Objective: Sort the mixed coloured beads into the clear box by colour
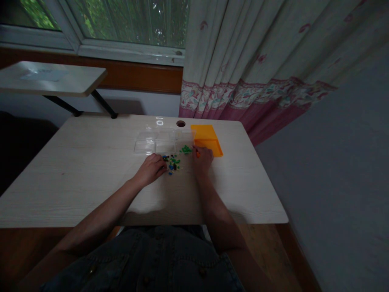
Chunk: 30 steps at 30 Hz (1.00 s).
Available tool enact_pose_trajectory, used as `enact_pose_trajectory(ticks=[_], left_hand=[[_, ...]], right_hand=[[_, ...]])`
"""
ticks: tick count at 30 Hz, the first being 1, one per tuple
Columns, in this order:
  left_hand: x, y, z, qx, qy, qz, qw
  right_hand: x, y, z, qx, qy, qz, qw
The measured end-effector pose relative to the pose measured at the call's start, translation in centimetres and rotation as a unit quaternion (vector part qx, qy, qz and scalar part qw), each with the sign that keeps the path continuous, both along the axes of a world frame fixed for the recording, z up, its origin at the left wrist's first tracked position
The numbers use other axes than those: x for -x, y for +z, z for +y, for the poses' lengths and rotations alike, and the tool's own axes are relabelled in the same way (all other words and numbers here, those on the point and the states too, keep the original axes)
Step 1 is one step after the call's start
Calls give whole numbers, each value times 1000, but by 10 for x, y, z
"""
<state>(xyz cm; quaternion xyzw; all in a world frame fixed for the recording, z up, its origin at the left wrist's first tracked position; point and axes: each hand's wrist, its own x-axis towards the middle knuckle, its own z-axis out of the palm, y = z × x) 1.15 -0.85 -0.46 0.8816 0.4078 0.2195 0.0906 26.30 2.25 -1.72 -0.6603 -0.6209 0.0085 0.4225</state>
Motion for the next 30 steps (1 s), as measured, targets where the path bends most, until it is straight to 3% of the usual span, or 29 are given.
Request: enact_pose_trajectory(ticks=[6,9,13,16,30], left_hand=[[-1,-1,1,12,10,-56,998],[-1,0,1,13,28,-108,994],[1,2,3,21,59,-146,987],[3,2,5,23,64,-157,985],[3,-5,6,17,50,-150,987]], right_hand=[[3,1,-1,-32,33,-8,999],[13,1,-5,-40,117,-12,992],[32,3,-15,-15,266,-43,963],[42,3,-22,-14,324,-60,944],[46,1,-21,-29,334,-69,940]])
